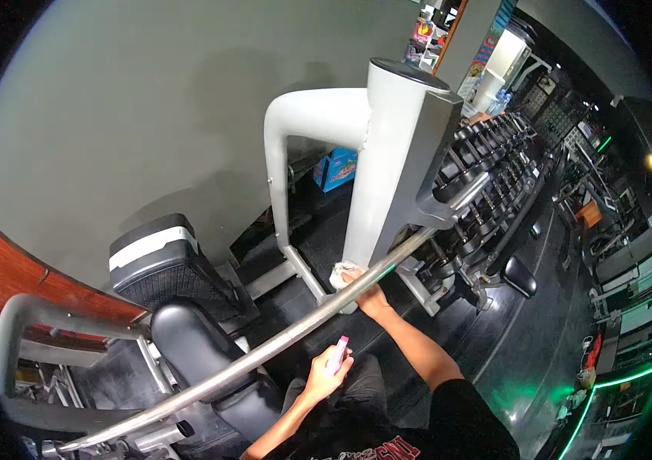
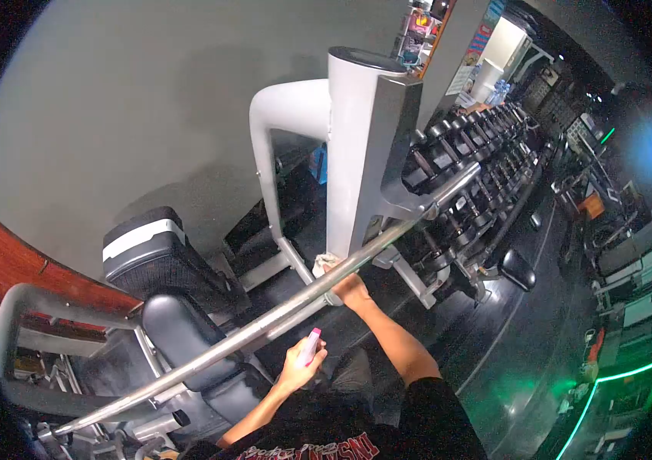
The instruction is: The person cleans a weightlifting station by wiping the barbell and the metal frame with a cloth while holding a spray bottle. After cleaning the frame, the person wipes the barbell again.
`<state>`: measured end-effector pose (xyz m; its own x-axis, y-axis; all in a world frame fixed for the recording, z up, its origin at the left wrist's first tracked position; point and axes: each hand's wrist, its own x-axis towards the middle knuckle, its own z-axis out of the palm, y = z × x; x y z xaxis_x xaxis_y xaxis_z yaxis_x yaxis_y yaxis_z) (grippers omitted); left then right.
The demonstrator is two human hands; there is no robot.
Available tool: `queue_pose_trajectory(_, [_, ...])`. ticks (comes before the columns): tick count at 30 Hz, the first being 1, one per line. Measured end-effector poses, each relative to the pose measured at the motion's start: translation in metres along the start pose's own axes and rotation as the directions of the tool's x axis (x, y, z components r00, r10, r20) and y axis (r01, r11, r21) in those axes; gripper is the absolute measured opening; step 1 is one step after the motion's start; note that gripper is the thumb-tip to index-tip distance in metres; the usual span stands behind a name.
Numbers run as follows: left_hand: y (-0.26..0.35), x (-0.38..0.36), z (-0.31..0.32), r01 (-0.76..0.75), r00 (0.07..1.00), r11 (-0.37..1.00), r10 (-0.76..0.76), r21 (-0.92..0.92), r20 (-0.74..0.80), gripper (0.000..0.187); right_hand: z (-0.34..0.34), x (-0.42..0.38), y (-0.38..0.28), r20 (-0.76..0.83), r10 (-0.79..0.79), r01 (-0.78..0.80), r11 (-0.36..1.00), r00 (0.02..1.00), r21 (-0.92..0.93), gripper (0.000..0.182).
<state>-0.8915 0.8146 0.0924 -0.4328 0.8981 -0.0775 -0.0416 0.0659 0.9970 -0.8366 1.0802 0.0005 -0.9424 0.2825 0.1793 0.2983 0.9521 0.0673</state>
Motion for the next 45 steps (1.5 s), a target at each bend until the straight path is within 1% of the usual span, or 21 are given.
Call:
queue_pose_trajectory(3, [-0.001, -0.001, -0.007, -0.058, 0.998, 0.995, 0.059, 0.085, -0.006, 0.016, 0.065, -0.035, -0.01, -0.098, -0.096, 0.089, 0.994, 0.991, -0.071, 0.041])
queue_pose_trajectory(5, [0.001, -0.007, -0.014, -0.11, 0.994, 0.984, 0.112, 0.139, -0.01, 0.018, 0.077, -0.057, -0.026, -0.016, 0.304, -0.271, 0.87, 0.953, 0.413, 0.035])
queue_pose_trajectory(6, [0.003, -0.009, -0.018, -0.021, 1.0, 0.992, 0.022, 0.126, -0.01, 0.018, 0.076, -0.065, -0.033, -0.018, 0.313, -0.277, 0.865, 0.95, 0.419, 0.035])
queue_pose_trajectory(8, [0.001, -0.013, -0.017, 0.055, 0.998, 0.998, -0.054, 0.031, -0.044, 0.017, 0.071, -0.08, -0.038, 0.145, 0.748, -0.612, 0.398, 0.647, 0.683, 0.036])
queue_pose_trajectory(9, [0.0, -0.014, -0.015, 0.047, 0.998, 0.998, -0.046, 0.031, -0.036, 0.017, 0.064, -0.081, -0.039, 0.136, 0.754, -0.613, 0.399, 0.643, 0.682, 0.036])
queue_pose_trajectory(11, [0.0, -0.014, -0.012, -0.006, 0.998, 1.0, 0.007, 0.023, -0.07, 0.017, 0.053, -0.074, -0.045, -0.136, 0.921, -0.376, 0.279, 0.365, 0.884, 0.042])
queue_pose_trajectory(12, [0.001, -0.014, -0.012, 0.048, 0.997, 0.999, -0.049, -0.027, -0.053, 0.016, 0.041, -0.063, -0.048, -0.193, 0.936, -0.284, 0.279, 0.296, 0.917, 0.047])
queue_pose_trajectory(15, [0.003, -0.011, -0.008, -0.04, 0.998, 0.995, 0.043, 0.091, -0.037, 0.016, 0.052, -0.028, -0.055, -0.373, 0.895, -0.208, 0.425, 0.246, 0.881, 0.045])
queue_pose_trajectory(16, [0.009, -0.009, -0.008, -0.059, 0.998, 0.989, 0.062, 0.134, -0.017, 0.015, 0.035, -0.024, -0.059, -0.304, 0.863, -0.319, 0.444, 0.404, 0.837, 0.045])
queue_pose_trajectory(17, [0.012, -0.009, -0.007, -0.06, 0.998, 0.989, 0.063, 0.135, -0.013, 0.015, 0.031, -0.013, -0.069, -0.268, 0.891, -0.405, 0.412, 0.366, 0.816, 0.042])
queue_pose_trajectory(19, [0.016, -0.007, -0.008, -0.013, 0.999, 0.996, 0.009, 0.093, 0.044, 0.016, 0.049, -0.014, -0.067, -0.4, 0.798, -0.479, 0.595, 0.451, 0.645, 0.039])
queue_pose_trajectory(20, [0.019, -0.005, -0.009, -0.015, 0.999, 0.995, 0.01, 0.101, 0.048, 0.016, 0.057, -0.018, -0.071, -0.401, 0.802, -0.479, 0.59, 0.444, 0.65, 0.039])
queue_pose_trajectory(23, [0.024, -0.006, -0.008, -0.002, 0.999, 0.996, -0.001, 0.086, 0.045, 0.015, 0.082, -0.048, -0.086, -0.187, 0.831, -0.615, 0.52, 0.523, 0.593, 0.029])
queue_pose_trajectory(25, [0.025, -0.003, -0.007, -0.129, 0.991, 0.979, 0.13, 0.16, 0.006, 0.015, 0.085, -0.053, -0.083, 0.369, 0.898, -0.702, -0.101, 0.241, 0.705, 0.036])
queue_pose_trajectory(27, [0.019, -0.002, -0.008, -0.135, 0.99, 0.978, 0.139, 0.158, -0.014, 0.015, 0.1, -0.058, -0.082, 0.325, 0.923, -0.71, -0.088, 0.205, 0.698, 0.045])
queue_pose_trajectory(29, [0.011, -0.001, -0.009, -0.06, 0.997, 0.995, 0.064, 0.074, -0.053, 0.015, 0.14, -0.067, -0.071, -0.013, 0.97, -0.316, 0.092, 0.244, 0.944, 0.043])
queue_pose_trajectory(30, [0.009, -0.001, -0.008, -0.061, 0.997, 0.998, 0.062, 0.022, -0.055, 0.016, 0.08, -0.054, -0.073, -0.195, 0.944, -0.24, 0.261, 0.266, 0.935, 0.043])
queue_pose_trajectory(33, [0.022, -0.001, -0.012, 0.006, 1.0, 0.995, -0.005, 0.095, -0.019, 0.021, 0.007, -0.022, -0.07, -0.319, 0.908, -0.378, 0.405, 0.271, 0.832, 0.042])
queue_pose_trajectory(39, [0.026, -0.003, -0.018, -0.104, 0.993, 0.968, 0.115, 0.227, -0.033, 0.024, 0.039, -0.02, -0.062, -0.201, 0.894, -0.454, 0.383, 0.399, 0.804, 0.045])
queue_pose_trajectory(42, [0.026, -0.003, -0.022, 0.007, 1.0, 0.985, -0.003, 0.17, -0.021, 0.022, 0.041, -0.028, -0.057, -0.182, 0.876, -0.505, 0.415, 0.447, 0.757, 0.047])
queue_pose_trajectory(45, [0.022, -0.003, -0.017, -0.12, 0.992, 0.988, 0.123, 0.092, -0.031, 0.014, 0.035, -0.033, -0.052, -0.175, 0.855, -0.469, 0.427, 0.488, 0.773, 0.046])
